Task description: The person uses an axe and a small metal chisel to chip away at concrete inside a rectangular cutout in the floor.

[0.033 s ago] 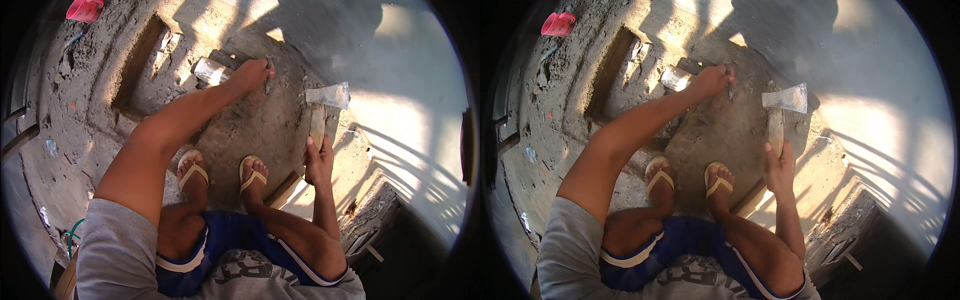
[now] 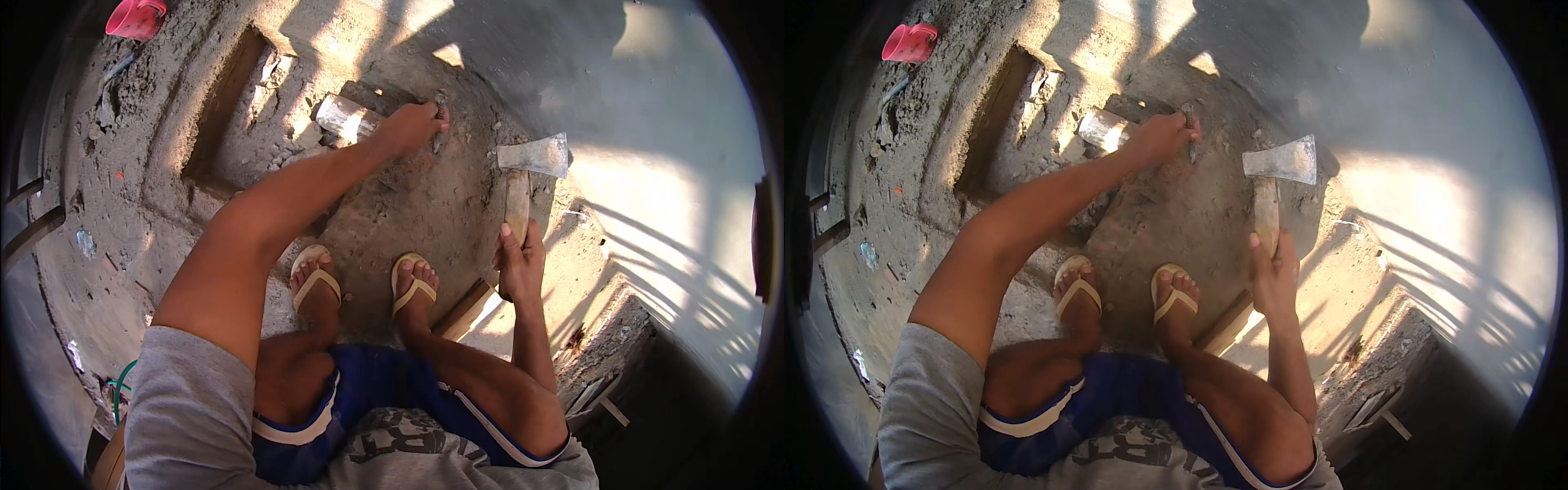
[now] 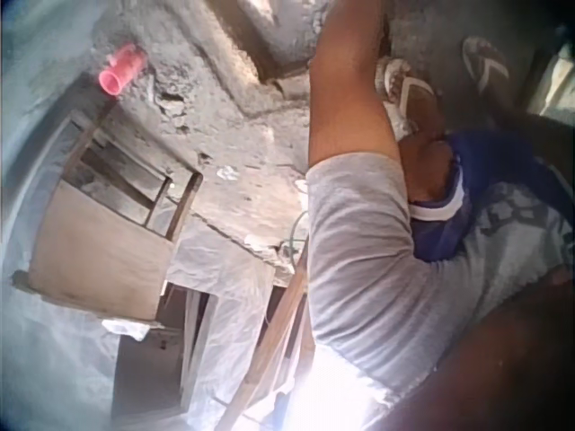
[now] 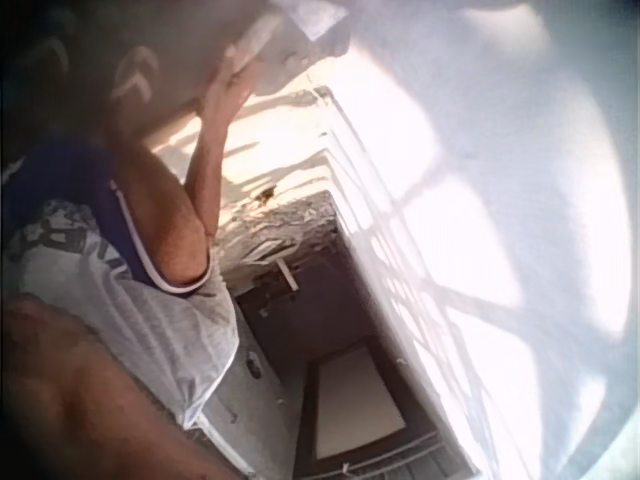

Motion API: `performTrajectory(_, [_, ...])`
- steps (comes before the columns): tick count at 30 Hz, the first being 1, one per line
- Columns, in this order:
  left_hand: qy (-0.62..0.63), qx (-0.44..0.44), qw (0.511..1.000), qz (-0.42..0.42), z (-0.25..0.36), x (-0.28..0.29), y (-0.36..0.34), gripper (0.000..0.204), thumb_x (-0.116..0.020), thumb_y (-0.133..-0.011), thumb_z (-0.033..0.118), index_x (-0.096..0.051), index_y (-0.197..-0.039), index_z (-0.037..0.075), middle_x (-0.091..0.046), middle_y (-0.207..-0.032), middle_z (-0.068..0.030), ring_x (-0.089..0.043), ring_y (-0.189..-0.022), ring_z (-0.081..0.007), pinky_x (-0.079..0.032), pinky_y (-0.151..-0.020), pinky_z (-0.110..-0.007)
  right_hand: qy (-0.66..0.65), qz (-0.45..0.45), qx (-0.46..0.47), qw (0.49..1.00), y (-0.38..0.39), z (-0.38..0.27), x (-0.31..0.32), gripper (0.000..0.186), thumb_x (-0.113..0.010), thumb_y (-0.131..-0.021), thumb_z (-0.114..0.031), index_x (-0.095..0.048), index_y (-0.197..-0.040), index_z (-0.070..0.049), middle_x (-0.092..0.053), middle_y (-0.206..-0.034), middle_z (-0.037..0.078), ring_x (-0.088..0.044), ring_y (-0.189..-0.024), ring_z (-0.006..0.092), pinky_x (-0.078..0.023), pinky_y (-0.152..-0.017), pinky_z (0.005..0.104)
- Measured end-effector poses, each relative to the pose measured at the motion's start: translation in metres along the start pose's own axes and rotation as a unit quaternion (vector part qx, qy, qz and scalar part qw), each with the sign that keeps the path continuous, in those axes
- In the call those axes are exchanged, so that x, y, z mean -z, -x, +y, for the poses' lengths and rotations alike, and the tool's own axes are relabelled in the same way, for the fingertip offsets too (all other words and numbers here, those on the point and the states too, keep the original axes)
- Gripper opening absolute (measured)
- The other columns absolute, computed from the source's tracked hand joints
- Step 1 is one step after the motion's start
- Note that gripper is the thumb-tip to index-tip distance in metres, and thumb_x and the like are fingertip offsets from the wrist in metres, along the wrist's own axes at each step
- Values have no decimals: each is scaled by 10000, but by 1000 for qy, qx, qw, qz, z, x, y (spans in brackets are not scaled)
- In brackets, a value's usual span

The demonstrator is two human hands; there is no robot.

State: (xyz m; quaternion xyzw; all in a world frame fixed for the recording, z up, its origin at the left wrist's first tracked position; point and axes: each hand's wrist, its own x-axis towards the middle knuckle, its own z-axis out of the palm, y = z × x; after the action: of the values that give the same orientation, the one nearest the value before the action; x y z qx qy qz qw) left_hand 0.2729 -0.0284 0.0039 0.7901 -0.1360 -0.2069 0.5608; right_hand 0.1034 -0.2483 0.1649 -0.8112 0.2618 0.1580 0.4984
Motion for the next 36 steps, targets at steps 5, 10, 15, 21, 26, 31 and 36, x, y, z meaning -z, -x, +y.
performTrajectory(5, [-158,-86,984,-6,-6,-19,24,240,-608,-1008,263,-650,-1013,27,-669,-809,-168,-676,-810,-335,-504,-761,-459,-30,-13,-4,999,-2,13,-8,238,-639,-1007,-265,-573,-1092,-52,-553,-779,4,-487,-584,72,-402,-503,245])
performTrajectory(10, [55,8,991,118,-5,15,1,248,-616,-1014,261,-633,-1027,14,-689,-793,-158,-697,-757,-316,-524,-701,-424,-43,-32,-15,998,-5,4,-12,246,-646,-1007,-285,-567,-1085,-66,-573,-771,14,-516,-565,83,-431,-503,243])
performTrajectory(15, [86,4,990,108,-3,-4,4,245,-620,-1012,251,-627,-1019,6,-694,-801,-155,-708,-768,-287,-527,-703,-425,-45,-37,-30,998,-8,-15,-14,262,-652,-1006,-303,-562,-1067,-65,-578,-773,21,-527,-544,93,-423,-484,246])
performTrajectory(21, [64,17,995,77,13,-9,14,221,-607,-1016,224,-612,-1080,13,-720,-889,-163,-722,-848,-280,-530,-760,-413,-18,-48,-15,999,-14,-25,-16,288,-666,-1002,-300,-575,-1114,-51,-594,-794,19,-531,-590,76,-430,-517,239])
performTrajectory(26, [62,-33,995,65,11,-14,17,233,-581,-1027,232,-608,-1141,30,-728,-977,-174,-719,-896,-308,-532,-795,-413,21,-9,155,988,-11,-78,1,285,-715,-976,-187,-586,-1171,-23,-612,-851,19,-530,-702,48,-441,-601,216])
performTrajectory(31, [25,-46,994,96,-1,-12,21,168,-631,-982,206,-653,-1083,74,-692,-865,-182,-691,-786,-320,-516,-733,-403,-87,110,462,876,-12,-154,-21,301,-688,-986,-150,-503,-1149,24,-644,-793,84,-591,-587,106,-453,-496,235])
performTrajectory(36, [14,-40,997,57,19,-18,16,219,-644,-976,251,-651,-1084,60,-687,-872,-213,-681,-814,-376,-514,-741,-436,436,-21,282,854,-54,-68,-8,282,-670,-980,-177,-522,-1159,-15,-667,-758,187,-677,-621,260,-491,-542,391])
